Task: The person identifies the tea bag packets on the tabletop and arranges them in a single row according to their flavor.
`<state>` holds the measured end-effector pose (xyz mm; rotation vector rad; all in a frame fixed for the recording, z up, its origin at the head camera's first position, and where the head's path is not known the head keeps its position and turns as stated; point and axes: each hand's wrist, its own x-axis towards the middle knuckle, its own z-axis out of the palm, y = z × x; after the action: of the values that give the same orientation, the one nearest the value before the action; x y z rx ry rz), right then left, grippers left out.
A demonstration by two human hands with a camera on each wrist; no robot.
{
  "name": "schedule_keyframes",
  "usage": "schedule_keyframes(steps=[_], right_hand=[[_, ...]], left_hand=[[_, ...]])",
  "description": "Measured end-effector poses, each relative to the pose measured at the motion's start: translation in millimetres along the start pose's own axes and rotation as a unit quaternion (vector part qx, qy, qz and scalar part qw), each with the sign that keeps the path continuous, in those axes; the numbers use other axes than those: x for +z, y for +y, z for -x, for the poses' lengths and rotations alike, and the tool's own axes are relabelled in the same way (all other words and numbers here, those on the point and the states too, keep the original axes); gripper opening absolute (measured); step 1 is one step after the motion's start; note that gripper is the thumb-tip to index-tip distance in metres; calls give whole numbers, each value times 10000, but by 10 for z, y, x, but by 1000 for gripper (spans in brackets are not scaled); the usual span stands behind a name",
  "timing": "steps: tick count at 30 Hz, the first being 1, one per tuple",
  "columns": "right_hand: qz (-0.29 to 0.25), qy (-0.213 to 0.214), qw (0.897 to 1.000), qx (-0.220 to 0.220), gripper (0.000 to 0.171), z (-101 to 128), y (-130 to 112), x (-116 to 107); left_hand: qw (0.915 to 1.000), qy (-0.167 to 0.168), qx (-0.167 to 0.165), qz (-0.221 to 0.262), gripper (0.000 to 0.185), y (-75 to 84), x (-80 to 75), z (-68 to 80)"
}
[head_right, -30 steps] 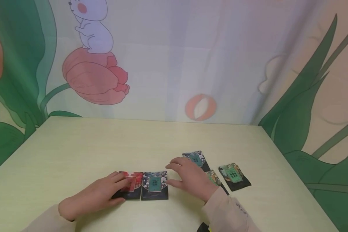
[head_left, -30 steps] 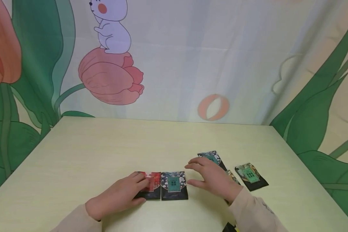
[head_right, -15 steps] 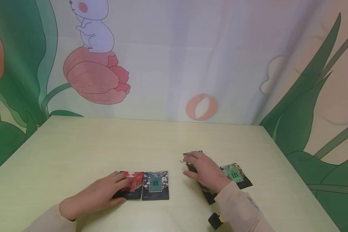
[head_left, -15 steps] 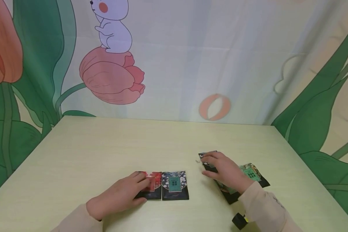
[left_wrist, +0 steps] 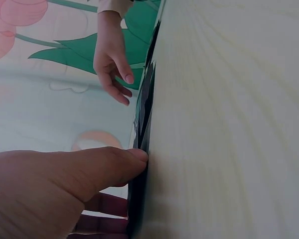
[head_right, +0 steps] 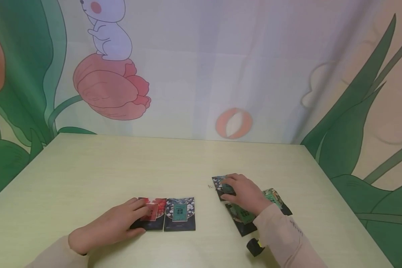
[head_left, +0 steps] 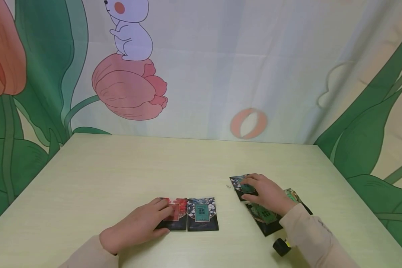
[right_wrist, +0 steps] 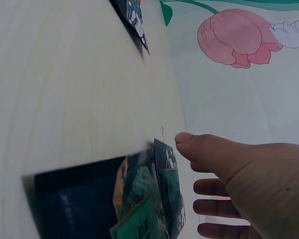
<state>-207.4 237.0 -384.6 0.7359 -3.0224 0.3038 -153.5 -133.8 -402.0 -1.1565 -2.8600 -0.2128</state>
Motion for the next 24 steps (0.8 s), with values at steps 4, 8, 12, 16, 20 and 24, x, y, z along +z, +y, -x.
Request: schedule_keyframes(steps=[4,8,12,16,20,24], right_hand=[[3,-154,9999,47,45,-34,47,5],[17,-290,9995,111,48,-69,96,15],[-118,-557,9980,274,54,-86,131,21],[-167,-735,9966,324,58,-109,152,27],[-18,-746,9970,214,58,-155,146,40],[123,-784,9967,179,58,-197,105,52]], left_hand=[[10000,-37,-32,19,45,5,-9,-2],[9999,-83,-82,36,46,3,3,-5],[9999,-112,-103,48,46,4,13,-7],[9998,-126,-123,69,47,8,10,-10],[9999,-98,-115,74,46,9,9,-6],[9999,-66,-98,73,46,9,11,-1]])
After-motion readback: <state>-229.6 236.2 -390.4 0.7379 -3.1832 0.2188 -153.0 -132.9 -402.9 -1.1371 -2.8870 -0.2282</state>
